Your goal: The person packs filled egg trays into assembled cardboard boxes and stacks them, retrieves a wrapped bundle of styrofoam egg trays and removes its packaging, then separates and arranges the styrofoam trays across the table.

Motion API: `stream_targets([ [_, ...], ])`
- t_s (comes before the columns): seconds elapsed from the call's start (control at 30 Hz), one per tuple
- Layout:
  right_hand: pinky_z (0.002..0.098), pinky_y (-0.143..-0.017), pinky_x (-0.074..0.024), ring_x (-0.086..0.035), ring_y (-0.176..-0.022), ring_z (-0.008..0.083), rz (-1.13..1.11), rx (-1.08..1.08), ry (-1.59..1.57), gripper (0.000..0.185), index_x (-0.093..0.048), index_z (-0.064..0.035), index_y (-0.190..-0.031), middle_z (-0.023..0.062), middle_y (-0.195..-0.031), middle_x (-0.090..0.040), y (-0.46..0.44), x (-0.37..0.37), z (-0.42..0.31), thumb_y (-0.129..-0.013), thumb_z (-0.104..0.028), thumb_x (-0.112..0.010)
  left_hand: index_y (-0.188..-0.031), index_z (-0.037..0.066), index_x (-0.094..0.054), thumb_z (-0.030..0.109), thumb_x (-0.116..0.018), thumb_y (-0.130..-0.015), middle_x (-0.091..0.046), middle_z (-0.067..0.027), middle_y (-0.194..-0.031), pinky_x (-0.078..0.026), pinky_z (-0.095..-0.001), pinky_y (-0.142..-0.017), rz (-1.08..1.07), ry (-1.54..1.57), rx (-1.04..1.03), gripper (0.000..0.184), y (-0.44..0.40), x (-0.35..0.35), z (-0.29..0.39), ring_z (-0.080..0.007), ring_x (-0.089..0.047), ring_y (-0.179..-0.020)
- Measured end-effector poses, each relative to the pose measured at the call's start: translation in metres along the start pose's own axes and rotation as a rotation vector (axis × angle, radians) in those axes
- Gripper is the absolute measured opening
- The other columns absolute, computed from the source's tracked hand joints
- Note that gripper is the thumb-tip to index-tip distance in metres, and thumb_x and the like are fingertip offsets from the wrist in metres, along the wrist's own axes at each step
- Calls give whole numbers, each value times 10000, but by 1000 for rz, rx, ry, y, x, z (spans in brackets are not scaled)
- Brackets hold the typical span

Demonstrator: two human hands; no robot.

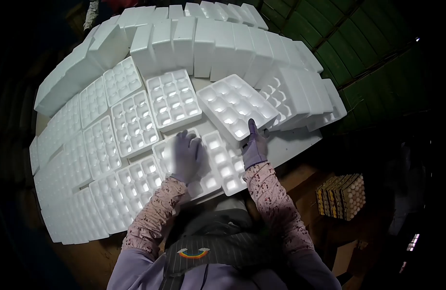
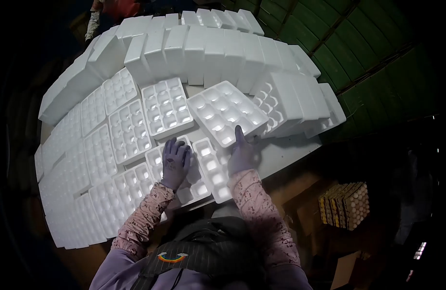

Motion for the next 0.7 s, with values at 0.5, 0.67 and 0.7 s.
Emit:
stream_targets([
  [0.5, 331, -921, -457, -532, -1134, 240, -478, -196, 412, 538, -442, -13, -1328, 158, -1313, -479, -63, -36, -1, -943, -372, -553, -1259, 90, -530, 260, -563, -906, -497, -159, -1281, -277, -504, -1068, -104, -381, 337, 393, -61, -25, -80, -411, -350, -1274],
  [0.67, 412, -1018, -415, -378, -1297, 326, -789, 661, 1075, 593, -425, -137, -1379, 171, -1434, -339, -30, -17, -142, -856, -308, -644, -1379, 123, -427, 297, -604, -881, -420, -172, -1359, -238, -540, -1092, -77, -223, 159, 556, -95, -24, 39, -430, -316, -1300],
  [0.7, 456, -1056, -345, -339, -1309, 366, -620, 1061, 1253, 611, -426, -171, -1388, 172, -1422, -353, -40, -15, -172, -850, -367, -638, -1406, 142, -397, 338, -605, -883, -361, -177, -1418, -205, -539, -1117, -190, -242, 123, 596, -92, -42, 58, -432, -267, -1338],
])
Point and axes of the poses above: each hand's wrist, its own y-axis away from the middle knuckle, its own x-axis out of the back of the hand, z = x × y, the point moved 7 cm from there along -y, towards the middle knuckle
